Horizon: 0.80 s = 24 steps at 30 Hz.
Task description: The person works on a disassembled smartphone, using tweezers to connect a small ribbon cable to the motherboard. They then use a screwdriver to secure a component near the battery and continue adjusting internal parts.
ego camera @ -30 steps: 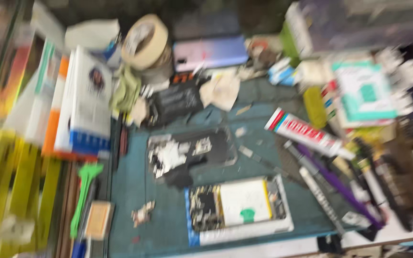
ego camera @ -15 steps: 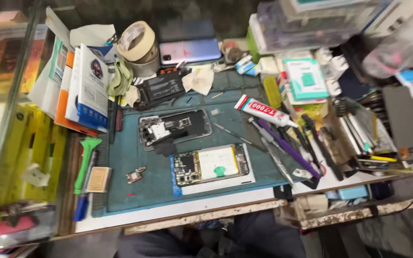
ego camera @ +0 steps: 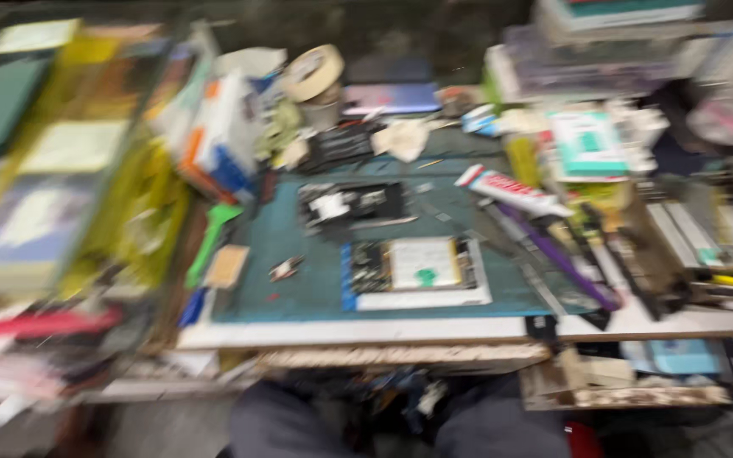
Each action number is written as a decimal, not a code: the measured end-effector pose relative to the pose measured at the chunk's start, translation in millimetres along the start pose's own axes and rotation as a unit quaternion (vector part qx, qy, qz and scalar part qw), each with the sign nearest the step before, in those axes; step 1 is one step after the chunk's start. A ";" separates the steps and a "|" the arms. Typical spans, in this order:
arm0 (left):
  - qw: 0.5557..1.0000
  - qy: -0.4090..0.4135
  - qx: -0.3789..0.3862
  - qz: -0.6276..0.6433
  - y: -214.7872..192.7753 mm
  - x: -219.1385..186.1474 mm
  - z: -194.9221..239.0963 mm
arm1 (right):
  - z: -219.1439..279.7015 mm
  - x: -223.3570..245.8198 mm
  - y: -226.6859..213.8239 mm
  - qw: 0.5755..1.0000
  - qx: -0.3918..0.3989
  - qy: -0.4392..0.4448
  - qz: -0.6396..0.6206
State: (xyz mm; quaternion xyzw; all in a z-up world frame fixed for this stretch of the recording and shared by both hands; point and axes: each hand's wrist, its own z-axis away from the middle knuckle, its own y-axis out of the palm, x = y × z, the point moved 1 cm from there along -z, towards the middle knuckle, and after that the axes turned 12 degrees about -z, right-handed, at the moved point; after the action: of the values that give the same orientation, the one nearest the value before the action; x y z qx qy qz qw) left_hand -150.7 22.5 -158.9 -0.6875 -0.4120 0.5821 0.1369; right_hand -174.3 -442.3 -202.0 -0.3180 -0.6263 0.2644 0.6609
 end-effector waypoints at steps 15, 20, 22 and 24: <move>0.985 0.111 -0.003 -0.134 -123.1 -101.6 -118.9 | -23.7 67.3 41.4 0.974 0.133 -0.185 -0.007; 0.973 0.118 0.042 -0.192 -117.0 -96.1 -136.7 | -21.6 74.2 50.8 0.968 0.155 -0.199 -0.002; 0.968 0.127 0.041 -0.210 -113.9 -94.4 -140.5 | -21.6 77.7 48.9 0.965 0.160 -0.206 0.000; 0.965 0.127 0.046 -0.226 -113.7 -95.3 -141.7 | -20.7 82.2 44.7 0.962 0.164 -0.216 0.000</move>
State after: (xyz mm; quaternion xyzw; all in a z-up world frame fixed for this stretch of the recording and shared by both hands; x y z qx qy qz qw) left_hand -66.0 65.4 22.9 -0.6382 -0.5087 0.4618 0.3474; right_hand -145.3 -353.2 -181.7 -0.1405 -0.7022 0.4259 0.5530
